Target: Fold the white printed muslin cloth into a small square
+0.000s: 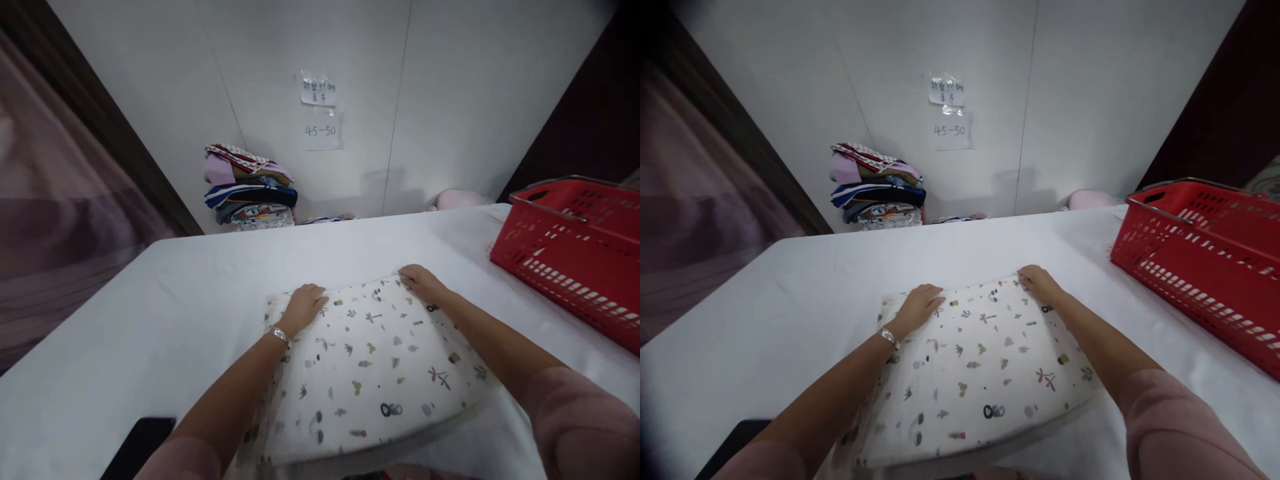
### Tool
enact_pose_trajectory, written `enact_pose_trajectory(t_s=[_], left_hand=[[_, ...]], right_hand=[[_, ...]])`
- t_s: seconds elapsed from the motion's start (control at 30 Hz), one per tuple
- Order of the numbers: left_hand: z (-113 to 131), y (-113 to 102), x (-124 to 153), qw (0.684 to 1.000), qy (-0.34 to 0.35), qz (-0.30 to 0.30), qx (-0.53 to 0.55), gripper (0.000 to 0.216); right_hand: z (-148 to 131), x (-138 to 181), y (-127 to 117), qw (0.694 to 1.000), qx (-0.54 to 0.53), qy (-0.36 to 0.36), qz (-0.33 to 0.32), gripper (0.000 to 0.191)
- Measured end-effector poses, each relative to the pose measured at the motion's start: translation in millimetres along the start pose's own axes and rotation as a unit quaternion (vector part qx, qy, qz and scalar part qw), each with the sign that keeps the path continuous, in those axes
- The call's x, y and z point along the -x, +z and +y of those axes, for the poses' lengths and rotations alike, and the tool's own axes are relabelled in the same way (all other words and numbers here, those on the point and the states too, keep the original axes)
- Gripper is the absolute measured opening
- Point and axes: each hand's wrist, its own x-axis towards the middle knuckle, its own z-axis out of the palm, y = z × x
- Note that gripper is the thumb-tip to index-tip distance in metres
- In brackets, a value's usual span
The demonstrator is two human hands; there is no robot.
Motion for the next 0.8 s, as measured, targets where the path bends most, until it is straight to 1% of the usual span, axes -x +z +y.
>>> enact_pose_trajectory(t_s=[0.1, 0.23, 0.3, 0.37, 0.53, 0.6, 0.7, 0.8], left_hand=[[-1.7, 2.9, 2.8, 1.000, -0.001, 0.019, 0.009, 0.027], [-1.5, 3.7, 3.9, 0.999, 0.003, 0.027, 0.024, 0.029], [-1.1, 3.7, 3.2, 0.999, 0.003, 0.030, 0.026, 0.029], [-0.6, 3.6, 2.5, 0.999, 0.000, 0.033, 0.026, 0.029], [0.2, 3.3, 3.6, 0.999, -0.003, 0.037, 0.030, 0.032], [0.2, 3.4, 4.5, 0.998, -0.006, 0.045, 0.041, 0.033], [-0.2, 3.9, 4.9, 0.996, -0.009, 0.057, 0.066, 0.032], [-0.7, 4.4, 3.9, 0.995, -0.013, 0.057, 0.076, 0.030]], right_hand=[[5.6, 0.6, 2.1, 0.999, -0.022, 0.038, 0.028, 0.034], [13.2, 5.2, 4.2, 0.988, -0.048, 0.133, 0.067, 0.037], [15.6, 7.5, 3.8, 0.981, -0.064, 0.165, 0.075, 0.035], [16.4, 8.9, 2.4, 0.981, -0.077, 0.162, 0.077, 0.029], [10.6, 7.7, -3.2, 0.988, -0.088, 0.105, 0.073, 0.014], [6.5, 5.9, -5.1, 0.988, -0.089, 0.104, 0.066, 0.010], [0.9, 1.7, -7.0, 0.983, -0.096, 0.145, 0.057, 0.009], [-2.1, -3.7, -7.8, 0.974, -0.096, 0.195, 0.063, 0.011]])
